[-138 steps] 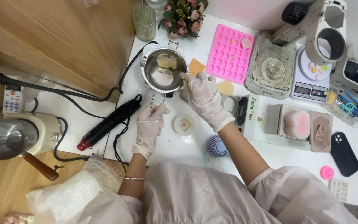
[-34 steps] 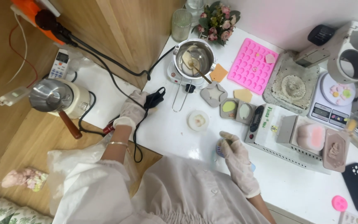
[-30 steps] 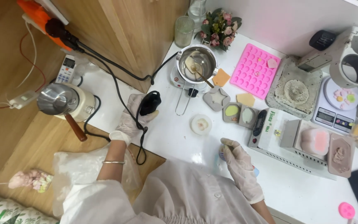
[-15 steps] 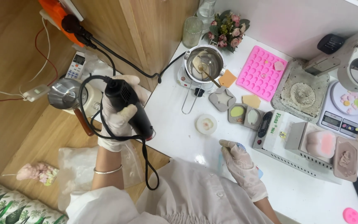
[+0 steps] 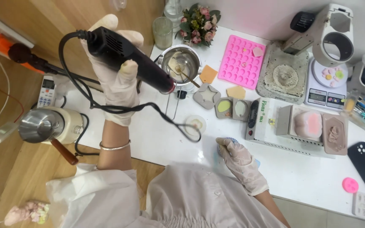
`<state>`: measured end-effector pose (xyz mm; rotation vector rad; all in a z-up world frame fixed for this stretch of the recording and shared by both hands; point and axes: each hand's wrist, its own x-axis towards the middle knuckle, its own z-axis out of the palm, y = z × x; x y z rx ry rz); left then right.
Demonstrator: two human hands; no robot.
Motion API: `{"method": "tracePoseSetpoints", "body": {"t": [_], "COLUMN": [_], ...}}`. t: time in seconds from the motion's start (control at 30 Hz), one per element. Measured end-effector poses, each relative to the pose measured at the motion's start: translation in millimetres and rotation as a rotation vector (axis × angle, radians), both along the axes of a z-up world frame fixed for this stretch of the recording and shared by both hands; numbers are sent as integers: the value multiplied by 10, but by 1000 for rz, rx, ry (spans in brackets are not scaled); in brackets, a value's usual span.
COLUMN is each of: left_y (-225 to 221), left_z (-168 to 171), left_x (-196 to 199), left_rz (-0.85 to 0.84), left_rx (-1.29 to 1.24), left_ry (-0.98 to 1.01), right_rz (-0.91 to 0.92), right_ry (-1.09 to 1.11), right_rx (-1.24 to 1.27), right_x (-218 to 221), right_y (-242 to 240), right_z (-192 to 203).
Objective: Preparing wax, using a heat gun, and working with molds to create candles.
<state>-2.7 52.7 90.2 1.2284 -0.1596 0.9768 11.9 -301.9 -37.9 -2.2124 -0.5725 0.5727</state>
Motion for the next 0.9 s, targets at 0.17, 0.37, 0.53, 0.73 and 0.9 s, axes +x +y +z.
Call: {"method": "tracePoseSetpoints", "body": {"t": [0.17, 0.37, 0.53, 0.73, 0.9], "left_y": [63, 301, 352, 350, 318], "left_z": [-215, -488, -508, -501, -443], "left_x": [535, 894, 922, 911, 875], "left_rz": [111, 160, 140, 71, 145], "left_rx": [85, 274, 320, 232, 269], "left_ry": [10, 151, 218, 221, 340], "right_rz": [-27, -31, -37, 21, 10], "right_ry": [-88, -112, -73, -154, -162], "right_rx": [-19, -40, -65, -63, -39], "right_x": [42, 39, 53, 44, 38], "right_y": [-71, -81, -76, -92, -118], "right_z": [-80, -17, -6, -46, -102]}}
